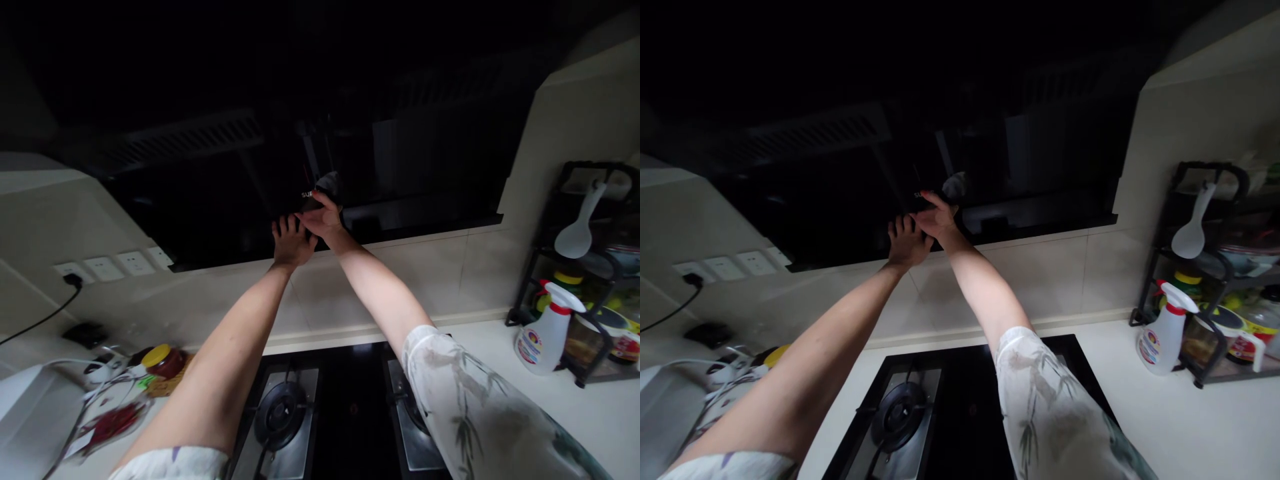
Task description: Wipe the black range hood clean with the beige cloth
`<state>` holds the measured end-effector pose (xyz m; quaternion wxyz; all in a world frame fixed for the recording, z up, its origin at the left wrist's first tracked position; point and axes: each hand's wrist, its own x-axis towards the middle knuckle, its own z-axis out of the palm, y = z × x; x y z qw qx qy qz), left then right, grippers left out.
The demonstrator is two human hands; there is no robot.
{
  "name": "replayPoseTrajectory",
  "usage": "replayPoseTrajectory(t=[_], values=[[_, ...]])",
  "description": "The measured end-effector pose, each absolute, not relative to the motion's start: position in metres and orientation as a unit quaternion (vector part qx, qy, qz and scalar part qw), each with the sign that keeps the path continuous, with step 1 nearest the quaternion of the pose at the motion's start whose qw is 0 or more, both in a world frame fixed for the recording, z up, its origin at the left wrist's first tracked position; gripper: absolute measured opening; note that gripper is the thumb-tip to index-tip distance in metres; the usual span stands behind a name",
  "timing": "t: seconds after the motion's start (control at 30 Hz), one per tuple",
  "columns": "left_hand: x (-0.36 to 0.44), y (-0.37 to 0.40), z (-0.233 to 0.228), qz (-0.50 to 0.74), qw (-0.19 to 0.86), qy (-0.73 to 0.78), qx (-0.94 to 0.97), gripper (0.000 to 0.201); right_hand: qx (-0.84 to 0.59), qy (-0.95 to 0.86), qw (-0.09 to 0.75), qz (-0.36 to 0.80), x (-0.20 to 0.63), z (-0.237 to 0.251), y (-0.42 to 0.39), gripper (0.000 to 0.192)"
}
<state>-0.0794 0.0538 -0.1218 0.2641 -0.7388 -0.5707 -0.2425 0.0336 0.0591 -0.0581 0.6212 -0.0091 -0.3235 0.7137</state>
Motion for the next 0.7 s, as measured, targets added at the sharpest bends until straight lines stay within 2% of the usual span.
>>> replayPoseTrajectory(t=[0.1,0.17,0.27,0.43,0.6,0.7], values=[[-0.079,0.053,-0.121,-0.239,0.266,-0.575,-0.736,0.078,0.025,-0.254,0.602,0.756,0.043,-0.057,0.058,0.016],[-0.079,0.052,-0.120,-0.242,0.266,-0.577,-0.733,0.077,0.036,-0.248,0.621,0.743,0.058,-0.058,0.055,0.013],[-0.080,0.051,-0.120,-0.248,0.267,-0.577,-0.731,0.076,0.051,-0.243,0.660,0.709,0.088,-0.060,0.051,0.012],[-0.081,0.052,-0.119,-0.252,0.268,-0.579,-0.728,0.075,0.059,-0.231,0.711,0.661,0.145,-0.059,0.044,0.021],[-0.082,0.053,-0.119,-0.255,0.267,-0.576,-0.729,0.075,0.068,-0.215,0.784,0.578,0.230,-0.056,0.030,0.020],[-0.083,0.054,-0.119,-0.255,0.271,-0.576,-0.728,0.076,0.079,-0.233,0.826,0.508,0.290,-0.056,0.015,0.031]])
